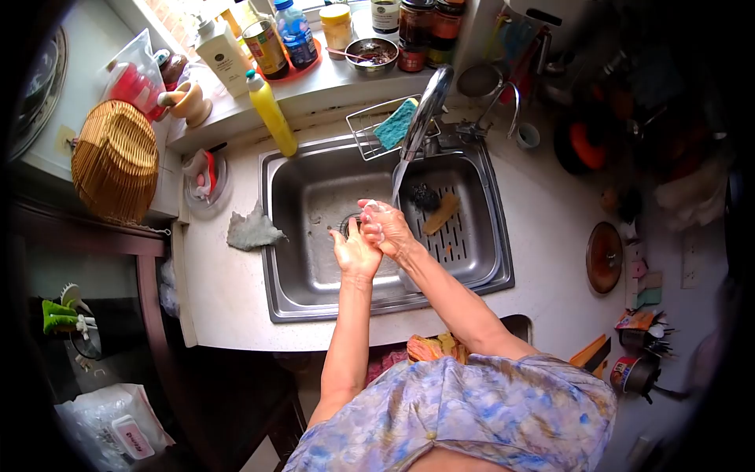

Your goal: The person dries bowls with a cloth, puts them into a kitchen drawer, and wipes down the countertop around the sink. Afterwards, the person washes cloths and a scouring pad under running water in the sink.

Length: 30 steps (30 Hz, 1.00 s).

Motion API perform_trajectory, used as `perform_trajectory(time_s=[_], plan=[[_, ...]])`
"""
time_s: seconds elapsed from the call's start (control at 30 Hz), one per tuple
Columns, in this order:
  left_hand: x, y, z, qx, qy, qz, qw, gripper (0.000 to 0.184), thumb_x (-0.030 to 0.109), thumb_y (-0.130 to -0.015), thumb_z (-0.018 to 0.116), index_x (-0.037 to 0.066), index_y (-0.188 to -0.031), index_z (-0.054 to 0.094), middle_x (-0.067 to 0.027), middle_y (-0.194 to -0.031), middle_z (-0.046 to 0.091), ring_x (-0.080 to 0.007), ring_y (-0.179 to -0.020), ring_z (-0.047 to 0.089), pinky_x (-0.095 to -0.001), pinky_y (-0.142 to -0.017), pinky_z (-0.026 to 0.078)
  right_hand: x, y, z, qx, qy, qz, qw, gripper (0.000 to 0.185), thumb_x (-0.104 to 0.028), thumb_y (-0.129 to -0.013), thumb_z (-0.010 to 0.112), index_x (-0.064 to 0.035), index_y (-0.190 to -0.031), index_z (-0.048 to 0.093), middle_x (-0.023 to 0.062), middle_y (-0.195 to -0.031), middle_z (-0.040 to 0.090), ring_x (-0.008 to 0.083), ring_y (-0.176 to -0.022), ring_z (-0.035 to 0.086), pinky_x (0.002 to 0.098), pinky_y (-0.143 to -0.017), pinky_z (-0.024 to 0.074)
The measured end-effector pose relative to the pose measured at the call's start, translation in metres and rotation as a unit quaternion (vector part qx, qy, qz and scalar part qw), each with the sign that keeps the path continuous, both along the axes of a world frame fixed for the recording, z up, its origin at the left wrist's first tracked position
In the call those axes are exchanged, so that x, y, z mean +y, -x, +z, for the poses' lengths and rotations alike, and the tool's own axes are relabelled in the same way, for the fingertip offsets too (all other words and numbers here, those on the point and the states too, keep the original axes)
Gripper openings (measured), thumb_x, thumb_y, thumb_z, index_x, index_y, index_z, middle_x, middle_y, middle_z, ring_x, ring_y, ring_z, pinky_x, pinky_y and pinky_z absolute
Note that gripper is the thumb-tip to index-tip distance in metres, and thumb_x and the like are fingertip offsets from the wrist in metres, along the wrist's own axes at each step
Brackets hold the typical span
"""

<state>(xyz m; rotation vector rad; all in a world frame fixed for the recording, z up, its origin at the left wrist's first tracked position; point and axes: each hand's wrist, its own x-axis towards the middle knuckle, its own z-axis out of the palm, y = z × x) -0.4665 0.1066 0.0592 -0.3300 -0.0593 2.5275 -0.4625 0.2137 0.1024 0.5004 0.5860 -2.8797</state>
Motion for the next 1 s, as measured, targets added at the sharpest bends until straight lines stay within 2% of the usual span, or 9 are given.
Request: perform_trajectory(time_s=[0.13, 0.33, 0.5, 0.7, 0.83, 0.87, 0.93, 0.97, 1.0], plan=[[-0.005, -0.003, 0.017, -0.007, 0.100, -0.003, 0.995, 0.079, 0.065, -0.084, 0.025, 0.019, -0.140, -0.007, -0.0117, -0.118, 0.045, -0.0234, -0.099, 0.049, -0.0337, -0.084, 0.042, -0.007, 0.006, 0.004, -0.030, -0.032, 0.030, 0.999, 0.017, -0.014, -0.083, 0.059, -0.0018, -0.090, 0.050, 0.0020, -0.063, 0.046, 0.0047, -0.043, 0.033, 0.0172, -0.036, 0.0238], [0.001, -0.005, 0.028, -0.013, 0.176, -0.002, 0.984, 0.076, 0.060, -0.086, 0.028, 0.018, -0.141, -0.004, -0.0122, -0.132, 0.037, -0.0237, -0.106, 0.045, -0.0415, -0.096, 0.029, 0.002, 0.018, -0.002, -0.148, -0.073, 0.029, 0.986, 0.042, -0.047, -0.084, 0.051, -0.0106, -0.064, 0.045, -0.0011, -0.047, 0.037, 0.0088, -0.037, 0.034, 0.0212, -0.032, 0.0209], [0.034, 0.009, 0.036, 0.002, 0.264, -0.006, 0.964, 0.068, 0.054, -0.089, 0.030, 0.014, -0.140, 0.010, -0.0097, -0.128, 0.042, -0.0245, -0.118, 0.041, -0.0353, -0.099, 0.030, 0.015, 0.043, -0.024, -0.122, -0.051, -0.117, 0.984, 0.036, -0.041, -0.086, 0.052, -0.0071, -0.074, 0.053, 0.0059, -0.064, 0.055, 0.0142, -0.049, 0.050, 0.0266, -0.041, 0.0402], [0.060, 0.044, 0.006, 0.012, 0.216, -0.053, 0.975, 0.056, 0.053, -0.083, 0.047, 0.009, -0.117, 0.044, -0.0072, -0.113, 0.050, -0.0179, -0.103, 0.049, -0.0351, -0.086, 0.044, 0.010, 0.013, -0.010, 0.029, -0.344, -0.134, 0.929, 0.025, -0.012, -0.086, 0.051, -0.0023, -0.107, 0.057, 0.0073, -0.098, 0.059, 0.0131, -0.087, 0.056, 0.0253, -0.078, 0.0454], [0.066, 0.046, 0.013, -0.028, 0.344, -0.052, 0.937, 0.059, 0.052, -0.081, 0.054, 0.009, -0.120, 0.044, -0.0089, -0.113, 0.051, -0.0234, -0.101, 0.051, -0.0375, -0.080, 0.044, 0.001, -0.011, -0.006, 0.163, -0.719, -0.162, 0.656, 0.035, -0.012, -0.084, 0.051, -0.0006, -0.117, 0.050, 0.0170, -0.116, 0.053, 0.0266, -0.113, 0.046, 0.0321, -0.095, 0.0351], [0.063, 0.039, -0.032, 0.097, 0.231, -0.044, 0.967, 0.048, 0.040, -0.088, 0.048, 0.011, -0.126, 0.040, -0.0085, -0.125, 0.044, -0.0253, -0.111, 0.045, -0.0387, -0.089, 0.040, 0.007, -0.007, -0.004, 0.158, -0.718, -0.165, 0.658, 0.035, -0.012, -0.084, 0.051, -0.0006, -0.117, 0.050, 0.0170, -0.116, 0.053, 0.0266, -0.113, 0.046, 0.0321, -0.095, 0.0351], [0.073, 0.012, 0.011, 0.099, 0.243, -0.057, 0.963, 0.044, 0.033, -0.091, 0.041, 0.012, -0.130, 0.036, -0.0077, -0.130, 0.040, -0.0222, -0.113, 0.044, -0.0354, -0.095, 0.035, 0.031, 0.018, 0.003, 0.050, -0.595, -0.118, 0.793, 0.037, -0.014, -0.085, 0.051, 0.0007, -0.119, 0.048, 0.0193, -0.119, 0.050, 0.0278, -0.114, 0.046, 0.0321, -0.095, 0.0362], [0.077, 0.006, 0.028, 0.101, 0.251, -0.066, 0.960, 0.042, 0.026, -0.095, 0.035, 0.013, -0.134, 0.031, -0.0069, -0.135, 0.036, -0.0191, -0.116, 0.042, -0.0321, -0.102, 0.031, 0.040, 0.044, -0.063, 0.044, -0.663, -0.156, 0.731, 0.037, -0.018, -0.086, 0.050, 0.0015, -0.118, 0.049, 0.0207, -0.120, 0.048, 0.0285, -0.113, 0.047, 0.0319, -0.093, 0.0369], [0.076, 0.008, 0.015, 0.097, 0.254, -0.048, 0.961, 0.038, 0.027, -0.094, 0.036, 0.014, -0.130, 0.038, -0.0077, -0.124, 0.046, -0.0210, -0.114, 0.044, -0.0386, -0.095, 0.038, 0.041, 0.039, -0.064, 0.039, -0.605, -0.117, 0.786, 0.037, -0.018, -0.086, 0.051, 0.0017, -0.117, 0.049, 0.0209, -0.120, 0.048, 0.0285, -0.113, 0.047, 0.0318, -0.094, 0.0366]])
